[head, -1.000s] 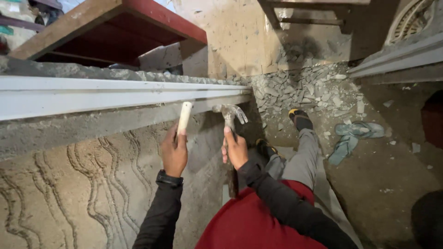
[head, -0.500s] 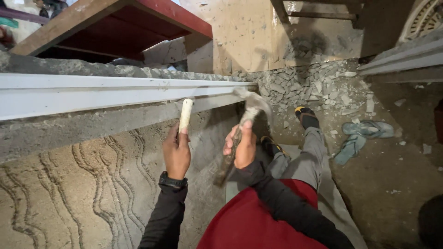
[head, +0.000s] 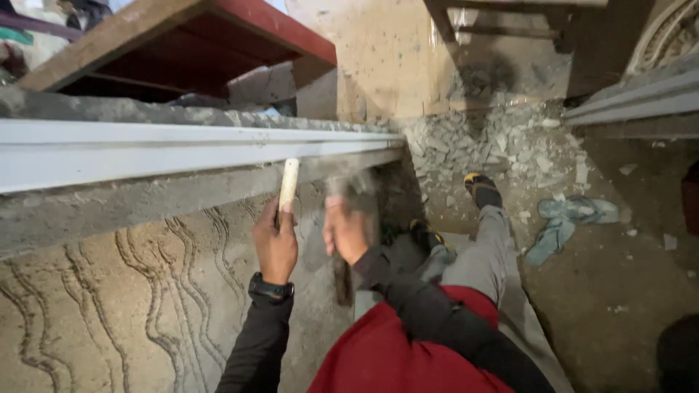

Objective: Chipping away concrete from a wall using a hammer and a wooden block as a chisel

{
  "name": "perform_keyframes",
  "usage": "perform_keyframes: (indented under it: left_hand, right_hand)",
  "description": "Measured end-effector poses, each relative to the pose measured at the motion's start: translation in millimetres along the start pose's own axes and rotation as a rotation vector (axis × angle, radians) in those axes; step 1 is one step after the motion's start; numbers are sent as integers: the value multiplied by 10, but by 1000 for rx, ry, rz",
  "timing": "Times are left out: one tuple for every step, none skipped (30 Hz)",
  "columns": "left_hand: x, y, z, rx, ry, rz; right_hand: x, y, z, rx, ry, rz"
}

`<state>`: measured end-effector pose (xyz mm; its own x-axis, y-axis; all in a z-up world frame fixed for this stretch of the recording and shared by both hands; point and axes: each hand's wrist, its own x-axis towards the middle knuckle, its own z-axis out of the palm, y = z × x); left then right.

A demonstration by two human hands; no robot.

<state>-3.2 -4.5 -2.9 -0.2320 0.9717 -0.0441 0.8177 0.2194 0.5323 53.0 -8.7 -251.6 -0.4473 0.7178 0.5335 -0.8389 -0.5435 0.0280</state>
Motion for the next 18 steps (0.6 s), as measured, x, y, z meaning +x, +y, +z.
perform_keyframes:
  left_hand:
    - [-10,-8,-3,2,2,4]
    - [-19,-15,-3,143,32,89]
    - [-27,-32,8,282,57,173]
    - [-32,-9,-37,280,54,175]
    - [-31,19,-69,196,4,141]
    - [-27,45,-103,113,-47,107]
    - [41,24,-126,109,-45,106]
    - [110,-4,-150,-238,-58,-130]
    - [116,-46,-192,-579,-75,-381]
    - [54,-123,-181,-577,-76,-395]
    - [48,-189,-149,-408,-100,-276]
    - [41,-248,-119,-238,-124,-156]
    - [20,-148,-127,-241,-124,-155]
    - [-1,-47,-133,-160,-99,-107]
    - [-24,56,-137,-79,-77,-59]
    - [-15,91,-112,-81,-80,-57]
    - [-27,118,-95,-391,-150,-222]
    - [-39,142,-82,-703,-217,-388]
  right_hand:
    - [220,-162,467,-1,-4,-2]
    - [449,-273,943,-301,674,69]
    - [626,-321,1450,-602,1359,133]
    - [588,-313,1451,-603,1362,130]
    - [544,-321,1450,-591,1422,84]
    - [504,-327,1448,-579,1483,38]
    - [520,-406,1496,-584,1482,39]
    - [535,-479,1541,-592,1500,20]
    - [511,-507,1621,-592,1526,14]
    - [468,-496,1645,-588,1534,27]
    - [461,-527,1636,-569,1520,27]
    - [455,-561,1632,-550,1507,27]
    - [454,-546,1622,-553,1507,25]
    - [451,-535,1612,-543,1500,27]
    - [443,-522,1604,-532,1496,28]
    - [454,-534,1616,-533,1499,25]
    - [457,-530,1637,-548,1493,42]
    - [459,-521,1658,-562,1487,60]
